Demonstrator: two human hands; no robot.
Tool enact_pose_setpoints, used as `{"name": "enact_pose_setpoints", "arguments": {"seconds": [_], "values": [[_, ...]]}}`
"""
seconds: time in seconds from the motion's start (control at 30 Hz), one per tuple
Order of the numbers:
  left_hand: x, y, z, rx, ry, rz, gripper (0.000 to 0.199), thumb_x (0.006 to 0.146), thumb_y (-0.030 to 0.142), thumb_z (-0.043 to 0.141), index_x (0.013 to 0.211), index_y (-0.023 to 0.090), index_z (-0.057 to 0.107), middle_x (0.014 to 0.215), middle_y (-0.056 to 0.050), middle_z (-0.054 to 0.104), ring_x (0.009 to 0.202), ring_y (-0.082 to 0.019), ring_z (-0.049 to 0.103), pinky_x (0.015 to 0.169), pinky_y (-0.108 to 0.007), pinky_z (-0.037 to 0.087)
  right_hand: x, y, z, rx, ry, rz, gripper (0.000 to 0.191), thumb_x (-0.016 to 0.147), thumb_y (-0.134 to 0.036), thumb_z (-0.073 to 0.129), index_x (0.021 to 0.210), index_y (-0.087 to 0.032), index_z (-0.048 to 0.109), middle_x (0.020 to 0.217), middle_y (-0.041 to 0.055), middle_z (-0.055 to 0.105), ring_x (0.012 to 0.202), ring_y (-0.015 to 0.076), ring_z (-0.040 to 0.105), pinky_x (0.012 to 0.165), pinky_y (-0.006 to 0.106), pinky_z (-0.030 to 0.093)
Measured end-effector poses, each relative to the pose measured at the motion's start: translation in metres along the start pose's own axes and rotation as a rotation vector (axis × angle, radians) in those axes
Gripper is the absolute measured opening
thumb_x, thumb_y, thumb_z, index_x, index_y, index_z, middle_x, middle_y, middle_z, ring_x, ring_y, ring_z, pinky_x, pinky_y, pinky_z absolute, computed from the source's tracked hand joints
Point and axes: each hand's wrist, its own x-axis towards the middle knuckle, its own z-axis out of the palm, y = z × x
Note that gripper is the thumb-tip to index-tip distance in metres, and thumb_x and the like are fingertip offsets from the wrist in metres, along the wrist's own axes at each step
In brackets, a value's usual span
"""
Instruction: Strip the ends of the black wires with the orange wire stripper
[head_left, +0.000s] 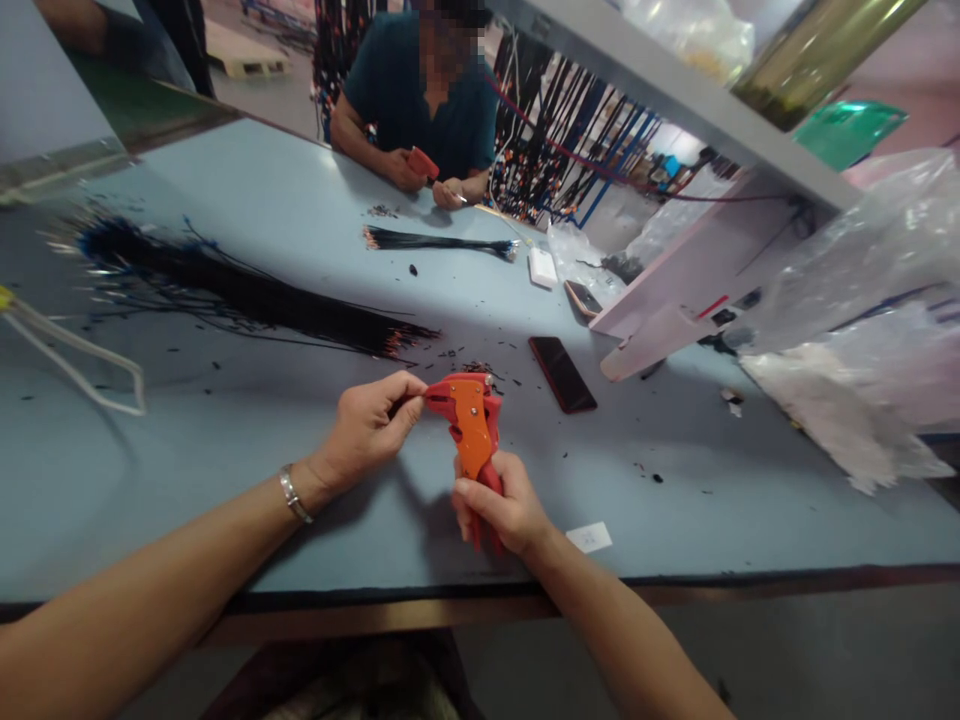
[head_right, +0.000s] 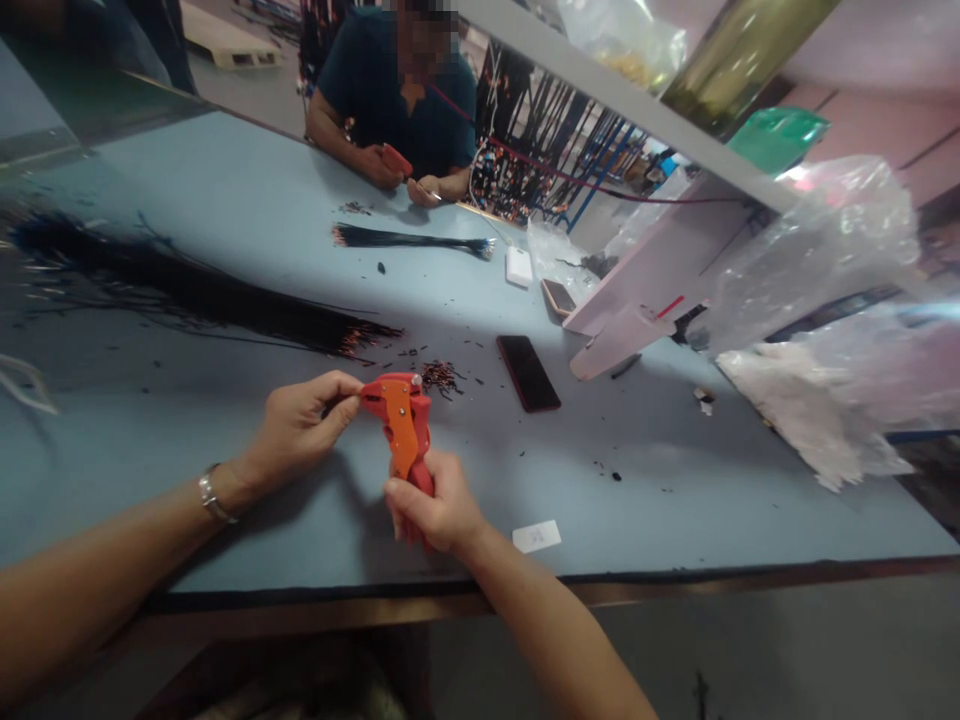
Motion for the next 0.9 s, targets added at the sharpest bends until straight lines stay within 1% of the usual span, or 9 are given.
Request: {"name": "enact_pose_setpoints", "arguments": {"seconds": [0.07, 0.1, 0.2, 0.27, 0.47, 0.6, 0.73, 0.8, 0.9], "values": [[0.001, 0.000, 0.001, -0.003, -0.001, -0.016, 0.020, 0.087, 0.029, 0.049, 0.080, 0.017, 0.063, 0.064, 0.003, 0.061, 0.056, -0.011, 0.051, 0.057, -0.020, 0.039, 0.002, 0.001, 0.000, 0.030, 0.009, 0.004, 0.036, 0.079, -0.045, 0.068, 0.066, -0.017, 0.050, 0.045, -0.0043, 0.051, 0.034, 0.0089, 0.050, 0.032, 0.016, 0.039], [0.001, 0.000, 0.001, -0.007, 0.001, -0.025, 0.020, 0.086, 0.030, 0.050, 0.080, 0.017, 0.064, 0.064, 0.003, 0.061, 0.056, -0.011, 0.051, 0.057, -0.020, 0.039, 0.003, 0.002, -0.001, 0.065, -0.004, 0.012, 0.035, 0.078, -0.045, 0.069, 0.069, -0.016, 0.051, 0.047, -0.0038, 0.053, 0.035, 0.0099, 0.052, 0.033, 0.017, 0.041], [0.003, 0.000, 0.002, -0.025, 0.010, -0.041, 0.020, 0.086, 0.031, 0.051, 0.080, 0.017, 0.064, 0.063, 0.003, 0.061, 0.056, -0.011, 0.051, 0.057, -0.021, 0.039, 0.005, 0.002, -0.005, 0.185, -0.046, 0.052, 0.033, 0.076, -0.041, 0.073, 0.082, -0.015, 0.054, 0.059, -0.0004, 0.062, 0.043, 0.0135, 0.061, 0.038, 0.021, 0.049], [0.003, 0.000, 0.003, -0.023, 0.021, -0.047, 0.020, 0.086, 0.032, 0.052, 0.080, 0.017, 0.064, 0.062, 0.003, 0.060, 0.055, -0.011, 0.050, 0.056, -0.021, 0.038, 0.004, 0.001, -0.008, 0.251, -0.052, 0.061, 0.034, 0.076, -0.038, 0.073, 0.090, -0.014, 0.054, 0.066, 0.0013, 0.065, 0.049, 0.0156, 0.065, 0.041, 0.023, 0.051], [0.003, -0.006, 0.004, -0.026, 0.056, -0.085, 0.018, 0.086, 0.031, 0.054, 0.080, 0.017, 0.064, 0.064, 0.003, 0.061, 0.057, -0.011, 0.051, 0.058, -0.020, 0.039, 0.001, -0.008, -0.020, 0.357, -0.006, -0.052, 0.027, 0.080, -0.032, 0.067, 0.097, -0.014, 0.055, 0.073, 0.0031, 0.066, 0.059, 0.0200, 0.068, 0.048, 0.030, 0.055], [0.004, -0.006, 0.004, -0.041, 0.056, -0.109, 0.020, 0.086, 0.033, 0.053, 0.080, 0.017, 0.065, 0.065, 0.002, 0.063, 0.059, -0.012, 0.052, 0.059, -0.021, 0.041, 0.003, -0.010, -0.022, 0.388, -0.056, -0.015, 0.031, 0.077, -0.030, 0.066, 0.102, -0.014, 0.056, 0.081, 0.0059, 0.069, 0.069, 0.0234, 0.071, 0.060, 0.036, 0.057], [0.005, -0.003, 0.004, -0.064, 0.044, -0.145, 0.021, 0.085, 0.034, 0.054, 0.082, 0.017, 0.065, 0.068, 0.001, 0.064, 0.062, -0.013, 0.055, 0.061, -0.021, 0.043, 0.003, -0.010, -0.019, 0.412, -0.144, 0.078, 0.032, 0.076, -0.030, 0.065, 0.102, -0.012, 0.056, 0.080, 0.0072, 0.070, 0.070, 0.0243, 0.072, 0.061, 0.033, 0.054], [0.005, -0.002, 0.003, -0.070, 0.042, -0.163, 0.020, 0.085, 0.035, 0.055, 0.081, 0.017, 0.064, 0.068, 0.001, 0.064, 0.062, -0.013, 0.055, 0.061, -0.022, 0.043, 0.003, -0.010, -0.018, 0.417, -0.167, 0.092, 0.031, 0.077, -0.029, 0.065, 0.101, -0.012, 0.057, 0.080, 0.0082, 0.070, 0.070, 0.0243, 0.073, 0.060, 0.030, 0.052], [0.006, -0.002, 0.003, -0.075, 0.031, -0.180, 0.021, 0.085, 0.036, 0.056, 0.081, 0.017, 0.064, 0.069, 0.001, 0.064, 0.064, -0.013, 0.055, 0.061, -0.022, 0.043, 0.003, -0.010, -0.018, 0.429, -0.194, 0.093, 0.031, 0.078, -0.030, 0.064, 0.102, -0.011, 0.057, 0.081, 0.0088, 0.070, 0.071, 0.0246, 0.073, 0.060, 0.031, 0.053]]}}
